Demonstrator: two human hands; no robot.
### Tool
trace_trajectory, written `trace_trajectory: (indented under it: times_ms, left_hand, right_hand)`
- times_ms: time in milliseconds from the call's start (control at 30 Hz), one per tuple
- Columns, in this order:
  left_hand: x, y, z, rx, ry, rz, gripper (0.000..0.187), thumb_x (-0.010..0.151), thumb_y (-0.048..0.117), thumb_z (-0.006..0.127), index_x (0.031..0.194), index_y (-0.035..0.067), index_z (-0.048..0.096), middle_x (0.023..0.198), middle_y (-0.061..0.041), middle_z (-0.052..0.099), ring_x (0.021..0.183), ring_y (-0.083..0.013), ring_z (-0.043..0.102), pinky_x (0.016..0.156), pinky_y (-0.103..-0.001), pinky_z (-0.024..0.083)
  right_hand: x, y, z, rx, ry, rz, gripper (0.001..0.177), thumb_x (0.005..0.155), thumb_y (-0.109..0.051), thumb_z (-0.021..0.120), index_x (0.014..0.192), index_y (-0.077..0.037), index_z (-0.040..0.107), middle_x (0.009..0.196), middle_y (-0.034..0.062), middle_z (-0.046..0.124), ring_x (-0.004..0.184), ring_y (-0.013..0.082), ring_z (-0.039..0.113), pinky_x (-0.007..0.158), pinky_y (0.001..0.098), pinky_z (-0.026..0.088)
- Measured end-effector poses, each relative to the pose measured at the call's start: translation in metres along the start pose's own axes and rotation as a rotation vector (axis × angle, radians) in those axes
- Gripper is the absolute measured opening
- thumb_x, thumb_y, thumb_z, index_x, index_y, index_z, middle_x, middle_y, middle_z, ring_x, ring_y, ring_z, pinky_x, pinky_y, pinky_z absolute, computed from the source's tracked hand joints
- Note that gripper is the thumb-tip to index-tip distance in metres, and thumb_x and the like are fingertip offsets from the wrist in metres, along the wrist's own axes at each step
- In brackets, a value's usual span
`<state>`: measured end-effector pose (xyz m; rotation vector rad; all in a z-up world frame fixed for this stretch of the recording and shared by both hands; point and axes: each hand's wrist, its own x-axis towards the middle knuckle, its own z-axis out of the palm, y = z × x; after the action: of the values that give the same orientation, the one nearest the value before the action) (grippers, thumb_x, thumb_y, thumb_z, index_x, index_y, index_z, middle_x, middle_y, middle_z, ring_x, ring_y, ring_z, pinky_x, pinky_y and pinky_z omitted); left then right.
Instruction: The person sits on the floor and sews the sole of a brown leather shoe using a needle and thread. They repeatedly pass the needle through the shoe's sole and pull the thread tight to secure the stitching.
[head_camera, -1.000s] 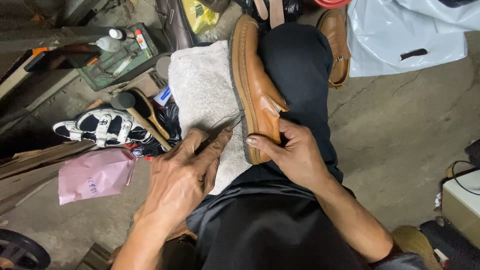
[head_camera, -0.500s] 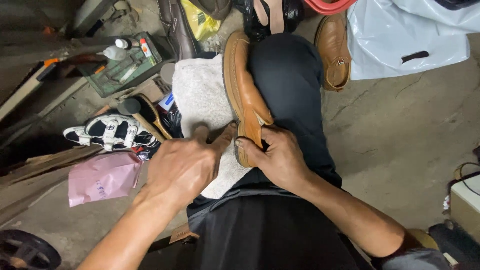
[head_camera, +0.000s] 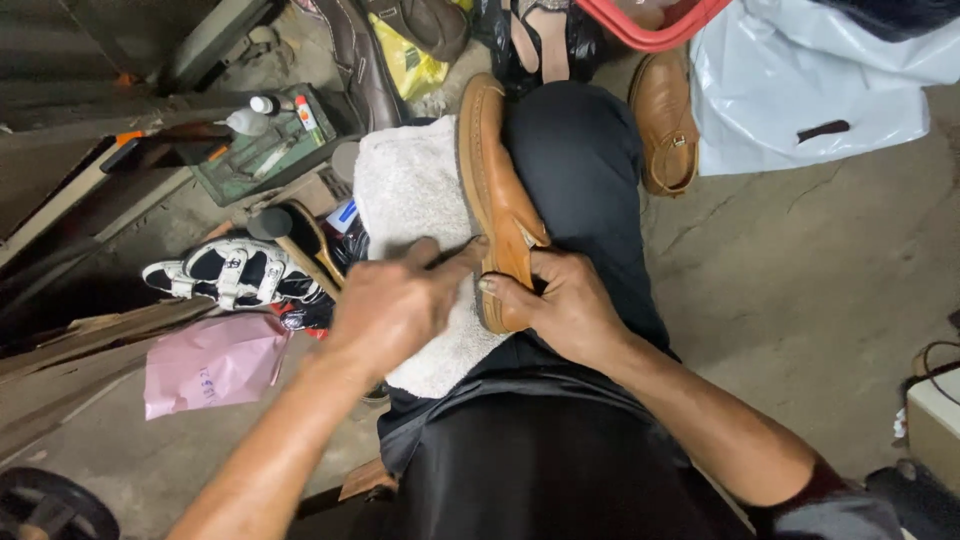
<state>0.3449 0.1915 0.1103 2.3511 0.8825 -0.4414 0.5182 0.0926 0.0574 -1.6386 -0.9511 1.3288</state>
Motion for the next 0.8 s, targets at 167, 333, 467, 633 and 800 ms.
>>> trace_trajectory:
  times_ms: [167, 333, 467, 633, 800]
  left_hand:
    - [-0.030, -0.029, 0.027, -0.021, 0.271, 0.028, 0.022, 0.105, 0.021, 0.048, 0.103, 0.018, 0.069, 0.077, -0.004, 0.064, 0.060, -0.0241, 0.064, 0.055, -0.035, 0.050]
    - [-0.039, -0.037, 0.019, -0.020, 0.461, 0.038, 0.017, 0.103, 0.016, 0.053, 0.101, 0.018, 0.070, 0.083, -0.007, 0.064, 0.078, -0.0294, 0.063, 0.073, -0.039, 0.049]
    - [-0.026, -0.038, 0.019, -0.309, 0.483, 0.107, 0.014, 0.105, 0.019, 0.058, 0.104, 0.016, 0.072, 0.088, -0.008, 0.068, 0.083, -0.0336, 0.065, 0.077, -0.043, 0.052]
    - [-0.027, -0.044, 0.021, -0.396, 0.481, 0.133, 0.017, 0.106, 0.019, 0.058, 0.103, 0.014, 0.073, 0.085, -0.009, 0.067, 0.081, -0.0341, 0.065, 0.076, -0.042, 0.054]
    - [-0.032, -0.031, 0.029, -0.337, 0.531, 0.078, 0.015, 0.105, 0.017, 0.059, 0.104, 0.011, 0.073, 0.087, -0.012, 0.069, 0.085, -0.0368, 0.068, 0.077, -0.046, 0.055]
  right_hand:
    - [-0.024, -0.021, -0.035, -0.042, 0.010, -0.194, 0.015, 0.091, -0.012, 0.077, 0.101, -0.001, 0.079, 0.089, 0.0171, 0.077, 0.085, 0.0325, 0.075, 0.071, 0.0410, 0.058]
    - [-0.061, 0.014, -0.113, -0.530, 0.353, -0.191, 0.010, 0.109, -0.009, 0.070, 0.109, 0.001, 0.070, 0.108, 0.0206, 0.063, 0.100, 0.0364, 0.060, 0.088, 0.0477, 0.048]
    - [-0.059, 0.002, -0.075, -0.741, 0.372, -0.517, 0.009, 0.100, -0.007, 0.074, 0.109, -0.005, 0.076, 0.117, 0.0157, 0.068, 0.115, 0.0387, 0.062, 0.101, 0.0462, 0.043]
    - [-0.049, 0.010, -0.029, -0.701, 0.267, -0.667, 0.008, 0.096, -0.012, 0.075, 0.102, -0.009, 0.078, 0.098, 0.0062, 0.070, 0.094, 0.0286, 0.063, 0.082, 0.0387, 0.044]
    - [-0.075, -0.019, -0.062, -0.077, -0.013, -0.385, 0.009, 0.090, -0.002, 0.070, 0.092, -0.001, 0.078, 0.108, 0.0171, 0.077, 0.084, 0.0285, 0.072, 0.072, 0.0377, 0.055]
